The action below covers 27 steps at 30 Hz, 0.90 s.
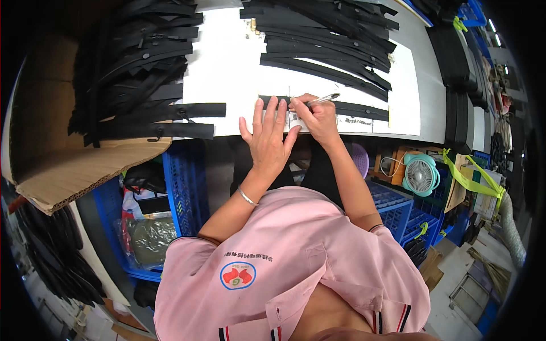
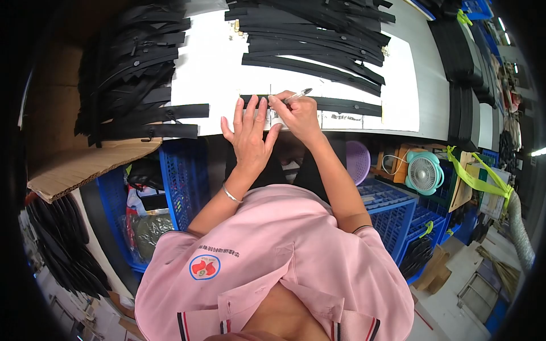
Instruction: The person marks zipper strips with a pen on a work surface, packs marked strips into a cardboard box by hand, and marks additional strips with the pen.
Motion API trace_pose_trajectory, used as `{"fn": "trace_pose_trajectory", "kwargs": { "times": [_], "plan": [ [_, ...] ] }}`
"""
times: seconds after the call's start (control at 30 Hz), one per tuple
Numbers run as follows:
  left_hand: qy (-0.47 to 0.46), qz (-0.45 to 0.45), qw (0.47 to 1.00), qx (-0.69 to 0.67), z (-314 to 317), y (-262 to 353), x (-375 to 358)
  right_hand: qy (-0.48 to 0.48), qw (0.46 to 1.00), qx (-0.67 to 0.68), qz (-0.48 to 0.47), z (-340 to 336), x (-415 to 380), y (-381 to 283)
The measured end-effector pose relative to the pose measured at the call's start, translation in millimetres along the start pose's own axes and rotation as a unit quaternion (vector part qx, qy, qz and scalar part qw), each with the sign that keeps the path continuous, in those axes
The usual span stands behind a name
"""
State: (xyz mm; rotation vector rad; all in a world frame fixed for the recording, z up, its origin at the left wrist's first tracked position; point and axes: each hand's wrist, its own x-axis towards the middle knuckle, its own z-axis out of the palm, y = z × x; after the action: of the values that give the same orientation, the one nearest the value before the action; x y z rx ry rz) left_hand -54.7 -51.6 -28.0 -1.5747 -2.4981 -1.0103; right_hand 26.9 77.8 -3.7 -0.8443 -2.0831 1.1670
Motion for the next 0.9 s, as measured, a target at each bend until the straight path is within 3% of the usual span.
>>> {"fn": "trace_pose_trajectory", "kwargs": {
  "times": [0.27, 0.37, 0.4, 0.5, 0.6, 0.9],
  "plan": [
    [-0.008, -0.003, 1.0, 0.013, -1, 2, 0, -0.023, 0.997, -0.034, -0.062, -1, -2, 12],
    [-0.013, -0.002, 1.0, 0.014, -2, 2, 1, -0.002, 0.995, 0.095, 0.027, -12, -4, -6],
    [-0.015, -0.003, 1.0, 0.015, -2, 3, 1, 0.012, 0.996, 0.07, 0.063, -23, -7, -9],
    [-0.019, -0.003, 1.0, 0.019, -3, 3, 1, 0.149, 0.983, 0.098, 0.039, -47, -13, 5],
    [-0.02, 0.002, 0.999, 0.025, -2, 2, 0, 0.185, 0.977, -0.041, 0.093, -75, -12, 7],
    [0.0, -0.001, 1.0, 0.009, -5, 13, 4, 0.154, 0.986, -0.059, 0.029, -76, -11, 33]
  ]
}}
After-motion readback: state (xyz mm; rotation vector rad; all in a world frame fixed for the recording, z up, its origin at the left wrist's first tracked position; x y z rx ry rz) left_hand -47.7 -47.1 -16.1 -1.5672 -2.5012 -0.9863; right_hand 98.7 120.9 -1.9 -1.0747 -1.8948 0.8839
